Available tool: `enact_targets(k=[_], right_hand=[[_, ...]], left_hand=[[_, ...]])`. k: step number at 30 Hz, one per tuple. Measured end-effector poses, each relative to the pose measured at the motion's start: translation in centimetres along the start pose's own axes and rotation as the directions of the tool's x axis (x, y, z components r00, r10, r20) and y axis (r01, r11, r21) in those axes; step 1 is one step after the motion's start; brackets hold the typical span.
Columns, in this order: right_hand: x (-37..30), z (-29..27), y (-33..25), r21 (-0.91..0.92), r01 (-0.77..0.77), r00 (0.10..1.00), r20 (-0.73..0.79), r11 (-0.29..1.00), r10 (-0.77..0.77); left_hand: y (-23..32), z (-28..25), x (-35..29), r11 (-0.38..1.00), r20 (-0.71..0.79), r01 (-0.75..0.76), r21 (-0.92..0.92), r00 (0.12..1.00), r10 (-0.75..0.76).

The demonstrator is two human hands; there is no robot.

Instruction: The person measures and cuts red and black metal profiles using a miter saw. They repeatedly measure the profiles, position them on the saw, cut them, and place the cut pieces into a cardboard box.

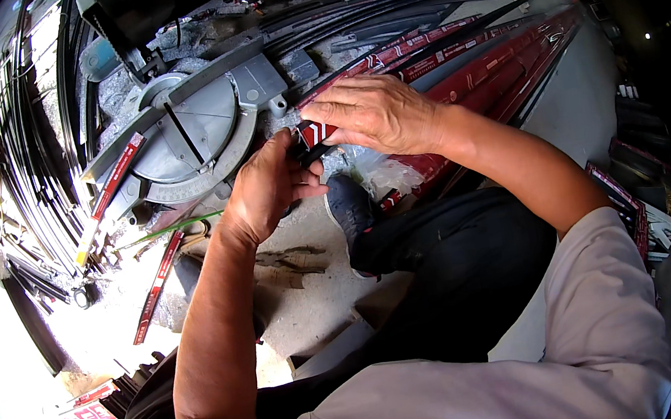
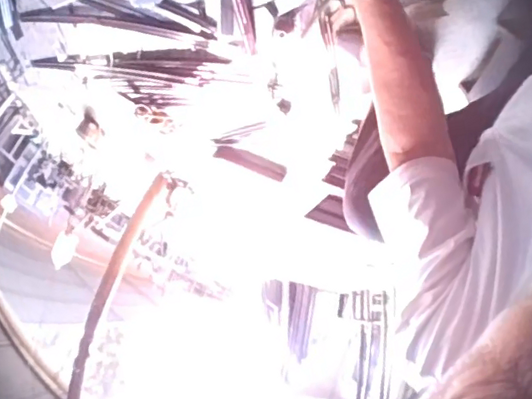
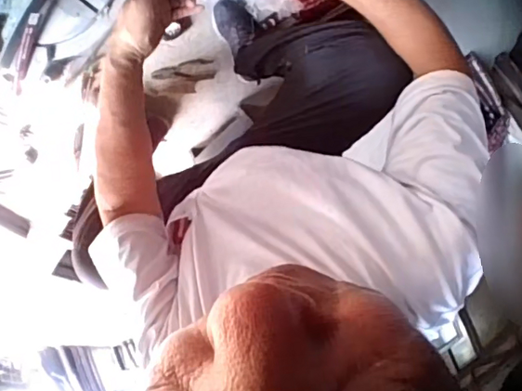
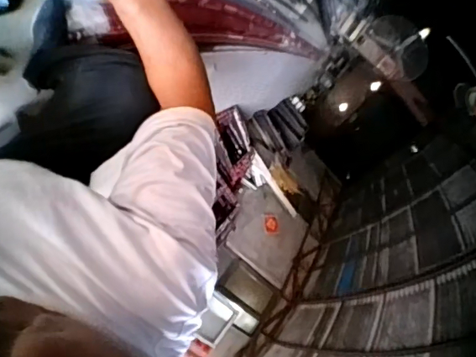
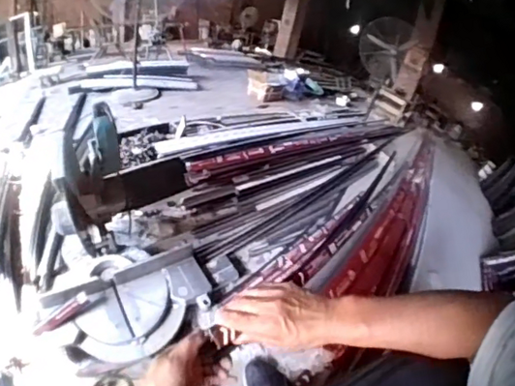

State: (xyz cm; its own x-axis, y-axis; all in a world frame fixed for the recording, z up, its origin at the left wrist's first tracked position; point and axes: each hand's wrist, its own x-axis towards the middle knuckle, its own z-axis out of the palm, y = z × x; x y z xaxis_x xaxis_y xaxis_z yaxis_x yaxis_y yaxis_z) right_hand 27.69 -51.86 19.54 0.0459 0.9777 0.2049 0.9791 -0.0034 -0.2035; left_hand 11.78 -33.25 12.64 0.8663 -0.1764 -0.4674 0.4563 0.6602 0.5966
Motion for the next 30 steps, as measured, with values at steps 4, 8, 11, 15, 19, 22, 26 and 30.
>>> enact_targets(k=[4, 8, 11, 15, 19, 22, 26, 30], right_hand=[[0.3, -0.2, -0.6, 0.040, 0.011, 0.999, 0.032, 0.999, -0.012], [0.3, -0.4, -1.1, 0.056, -0.010, 0.997, 0.073, 0.998, 0.006], [0.1, -0.4, -1.1, 0.067, -0.028, 0.996, 0.088, 0.997, 0.022], [-0.3, 0.5, -0.3, 0.119, -0.033, 0.995, 0.097, 0.992, 0.022], [-1.4, 0.6, 0.0, 0.182, -0.079, 0.993, 0.095, 0.980, 0.063], [-1.5, 0.2, -0.3, 0.205, -0.053, 0.998, 0.052, 0.977, 0.043], [-1.8, -0.1, -0.6, 0.226, -0.097, 0.993, 0.086, 0.969, 0.080], [-2.6, 0.1, -0.2, 0.298, -0.174, 0.981, 0.131, 0.938, 0.140]], left_hand=[[-0.5, -0.1, -0.1, 0.999, 0.010, 0.018, -0.026, 1.000, -0.018], [0.0, 0.5, -0.5, 0.998, 0.029, 0.031, 0.061, 0.999, -0.033], [-0.2, 0.5, -0.3, 0.988, 0.020, 0.021, 0.155, 1.000, -0.024], [0.0, 1.4, -0.5, 0.951, -0.115, 0.011, 0.308, 0.993, 0.026], [0.0, 2.2, -0.6, 0.941, -0.100, -0.030, 0.337, 0.993, 0.067], [0.3, 3.1, -1.1, 0.860, -0.069, -0.063, 0.507, 0.991, 0.114], [-0.2, 4.2, -1.3, 0.810, -0.024, -0.158, 0.565, 0.978, 0.208], [-0.6, 4.5, -1.6, 0.800, -0.030, -0.149, 0.581, 0.978, 0.205]])
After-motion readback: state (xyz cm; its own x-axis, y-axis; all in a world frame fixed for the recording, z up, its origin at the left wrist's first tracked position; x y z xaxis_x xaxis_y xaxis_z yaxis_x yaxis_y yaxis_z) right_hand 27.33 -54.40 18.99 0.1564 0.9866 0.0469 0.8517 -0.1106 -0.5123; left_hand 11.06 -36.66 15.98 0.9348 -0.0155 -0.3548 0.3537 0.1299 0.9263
